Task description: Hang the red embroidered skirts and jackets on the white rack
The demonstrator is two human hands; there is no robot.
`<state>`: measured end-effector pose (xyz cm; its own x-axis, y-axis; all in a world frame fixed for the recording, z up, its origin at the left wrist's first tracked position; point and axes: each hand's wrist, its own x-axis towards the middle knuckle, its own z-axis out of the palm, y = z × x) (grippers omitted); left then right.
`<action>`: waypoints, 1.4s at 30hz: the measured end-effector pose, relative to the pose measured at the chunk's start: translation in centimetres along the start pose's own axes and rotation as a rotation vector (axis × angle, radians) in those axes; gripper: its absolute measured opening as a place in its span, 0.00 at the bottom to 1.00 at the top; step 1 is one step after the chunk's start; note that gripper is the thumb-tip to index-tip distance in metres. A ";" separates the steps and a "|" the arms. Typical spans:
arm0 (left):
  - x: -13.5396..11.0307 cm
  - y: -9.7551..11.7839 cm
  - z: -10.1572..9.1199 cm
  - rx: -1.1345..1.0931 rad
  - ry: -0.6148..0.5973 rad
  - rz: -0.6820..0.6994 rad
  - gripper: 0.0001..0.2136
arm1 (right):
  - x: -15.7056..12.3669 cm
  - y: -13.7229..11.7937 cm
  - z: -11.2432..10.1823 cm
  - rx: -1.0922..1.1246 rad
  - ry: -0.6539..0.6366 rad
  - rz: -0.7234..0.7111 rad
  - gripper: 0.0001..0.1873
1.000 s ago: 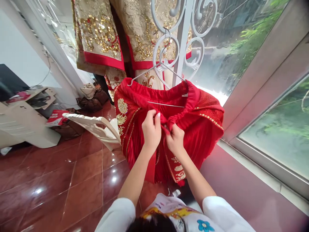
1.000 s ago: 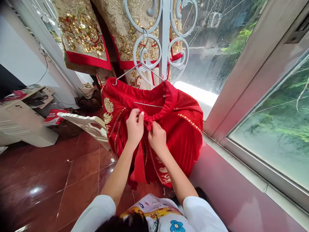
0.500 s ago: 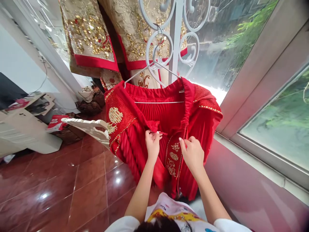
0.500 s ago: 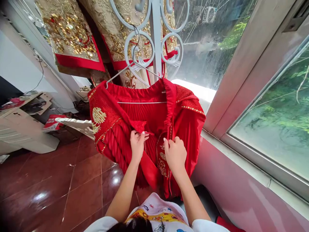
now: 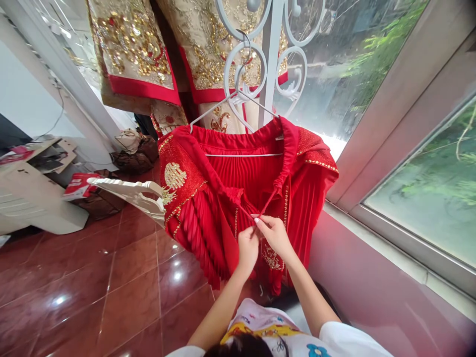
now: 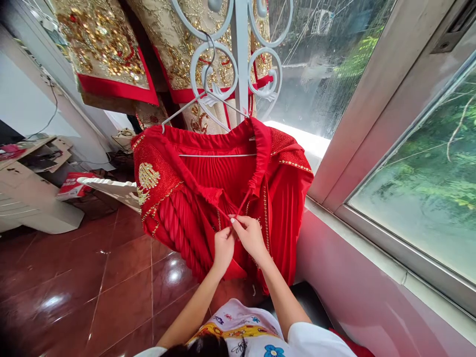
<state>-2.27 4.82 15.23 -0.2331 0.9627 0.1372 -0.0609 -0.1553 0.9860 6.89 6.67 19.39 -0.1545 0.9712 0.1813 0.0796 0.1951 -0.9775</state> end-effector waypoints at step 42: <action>2.4 4.0 -3.0 -0.444 -0.001 -0.165 0.11 | -0.8 0.2 2.9 -0.003 -0.002 -0.060 0.16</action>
<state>-6.00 5.81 19.17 -0.1845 0.9827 -0.0173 -0.5058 -0.0798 0.8590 4.16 5.50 18.76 -0.1609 0.9574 0.2397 0.0731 0.2538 -0.9645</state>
